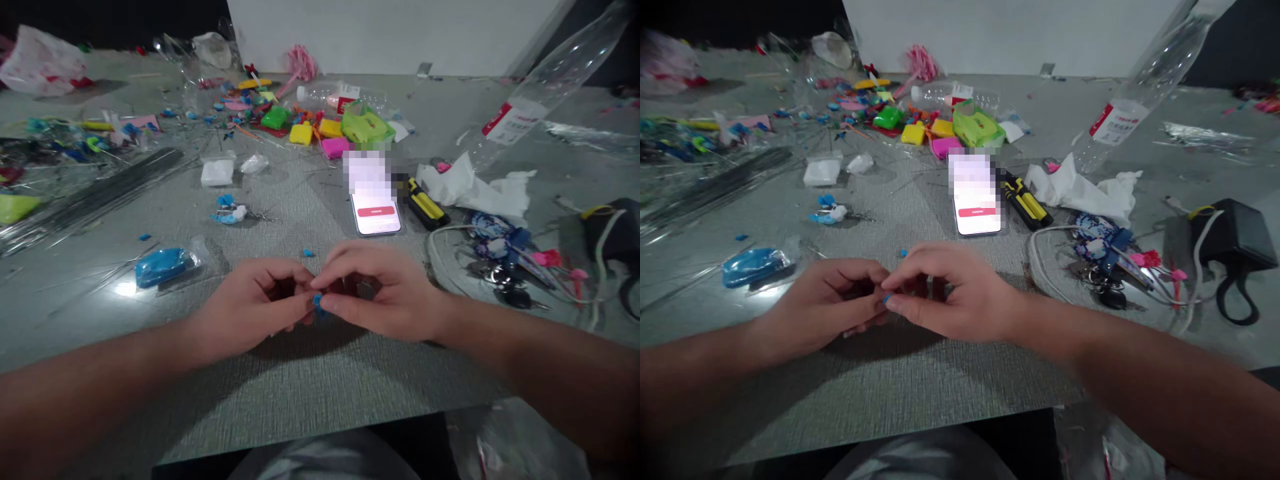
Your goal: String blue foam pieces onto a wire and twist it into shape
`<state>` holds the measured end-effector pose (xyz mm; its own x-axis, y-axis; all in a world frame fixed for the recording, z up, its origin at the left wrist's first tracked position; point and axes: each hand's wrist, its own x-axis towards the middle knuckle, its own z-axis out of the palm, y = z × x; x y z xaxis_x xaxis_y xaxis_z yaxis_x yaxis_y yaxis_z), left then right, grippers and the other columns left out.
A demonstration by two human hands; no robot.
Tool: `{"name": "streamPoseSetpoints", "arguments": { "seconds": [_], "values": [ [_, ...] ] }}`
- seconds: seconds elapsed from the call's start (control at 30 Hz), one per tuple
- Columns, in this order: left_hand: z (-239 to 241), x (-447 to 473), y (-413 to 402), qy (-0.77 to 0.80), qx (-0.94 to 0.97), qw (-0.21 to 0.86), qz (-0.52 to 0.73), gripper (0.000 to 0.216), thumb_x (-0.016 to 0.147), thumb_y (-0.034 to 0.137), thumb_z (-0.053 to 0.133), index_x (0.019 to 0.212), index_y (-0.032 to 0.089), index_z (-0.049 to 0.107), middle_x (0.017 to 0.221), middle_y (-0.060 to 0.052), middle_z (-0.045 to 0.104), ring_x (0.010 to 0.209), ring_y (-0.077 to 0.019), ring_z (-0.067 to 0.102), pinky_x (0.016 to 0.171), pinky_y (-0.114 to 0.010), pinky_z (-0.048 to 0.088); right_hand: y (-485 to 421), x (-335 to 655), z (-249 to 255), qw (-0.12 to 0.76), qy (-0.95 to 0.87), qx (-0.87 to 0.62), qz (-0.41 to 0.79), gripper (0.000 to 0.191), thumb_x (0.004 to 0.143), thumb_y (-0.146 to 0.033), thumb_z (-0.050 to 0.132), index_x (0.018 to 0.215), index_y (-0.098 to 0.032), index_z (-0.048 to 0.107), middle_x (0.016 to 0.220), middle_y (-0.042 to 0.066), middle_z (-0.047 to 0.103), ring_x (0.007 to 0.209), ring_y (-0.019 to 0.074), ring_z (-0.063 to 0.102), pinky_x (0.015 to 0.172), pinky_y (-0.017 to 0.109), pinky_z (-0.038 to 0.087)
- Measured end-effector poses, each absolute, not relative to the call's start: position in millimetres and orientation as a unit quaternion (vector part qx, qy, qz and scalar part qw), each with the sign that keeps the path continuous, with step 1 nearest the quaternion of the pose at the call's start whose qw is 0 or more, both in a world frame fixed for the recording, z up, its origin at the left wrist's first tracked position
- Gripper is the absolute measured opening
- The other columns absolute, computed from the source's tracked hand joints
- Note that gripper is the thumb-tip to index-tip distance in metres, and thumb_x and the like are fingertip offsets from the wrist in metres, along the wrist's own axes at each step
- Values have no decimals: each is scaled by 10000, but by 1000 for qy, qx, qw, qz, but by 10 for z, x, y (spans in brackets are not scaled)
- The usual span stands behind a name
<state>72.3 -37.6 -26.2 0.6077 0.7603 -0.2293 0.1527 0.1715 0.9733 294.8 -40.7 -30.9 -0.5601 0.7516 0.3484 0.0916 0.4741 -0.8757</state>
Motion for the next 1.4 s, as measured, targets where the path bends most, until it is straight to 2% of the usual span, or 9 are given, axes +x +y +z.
{"name": "streamPoseSetpoints", "arguments": {
  "seconds": [0.1,0.27,0.4,0.5,0.6,0.7,0.97,1.23,1.4],
  "values": [
    [-254,720,-371,392,600,663,216,113,873,98,644,803,171,694,632,59,647,505,-34,529,435,-85,402,-401,2936,-352,394,-839,-247,282,108,933,-166,681,1030,-168,729,930,59,681,844,121,642,754,254,529],
    [-287,720,-369,378,597,669,232,100,898,111,643,837,171,695,594,80,600,494,-22,499,454,-81,397,-449,2941,-334,401,-860,-250,192,84,940,-156,669,1010,-178,711,967,59,689,860,118,638,779,253,541],
    [-295,740,-367,362,588,680,245,94,929,173,651,839,159,674,624,68,596,516,-24,501,466,-90,402,-486,2944,-263,405,-824,-288,272,49,933,-152,657,969,-175,681,927,39,669,796,102,633,687,224,545],
    [-287,752,-376,368,579,685,245,143,950,184,630,812,154,652,614,65,578,502,-26,481,450,-96,386,-490,2937,-255,411,-744,-335,407,33,938,-190,652,958,-177,675,945,39,677,715,87,633,548,185,521],
    [-297,752,-394,379,586,671,250,119,960,187,616,854,160,663,622,60,575,511,-35,482,457,-109,394,-477,2923,-271,414,-614,-379,555,101,927,-270,682,975,-181,674,866,23,684,588,80,617,448,182,511],
    [-320,743,-413,387,615,642,242,88,962,197,617,915,158,681,666,44,604,544,-44,500,473,-120,406,-449,2911,-281,434,-523,-386,624,162,878,-286,738,982,-190,660,775,5,668,647,128,671,430,187,518],
    [-326,703,-430,387,658,601,238,97,966,221,608,906,178,671,700,47,624,554,-46,513,481,-130,413,-416,2914,-275,439,-505,-388,634,93,896,-241,696,966,-191,660,787,5,689,667,120,680,445,184,508],
    [-307,706,-450,371,793,436,206,92,934,223,609,903,192,690,727,18,663,607,-91,567,544,-187,449,-382,2896,-289,433,-502,-430,613,81,877,-177,687,956,-162,678,805,19,710,680,119,691,458,179,524],
    [-319,694,-458,379,786,442,208,123,963,258,584,937,195,686,737,12,674,638,-108,600,583,-215,464,-350,2898,-253,421,-474,-464,619,42,870,-181,671,902,-156,680,777,15,705,628,99,662,452,170,508]
  ]
}}
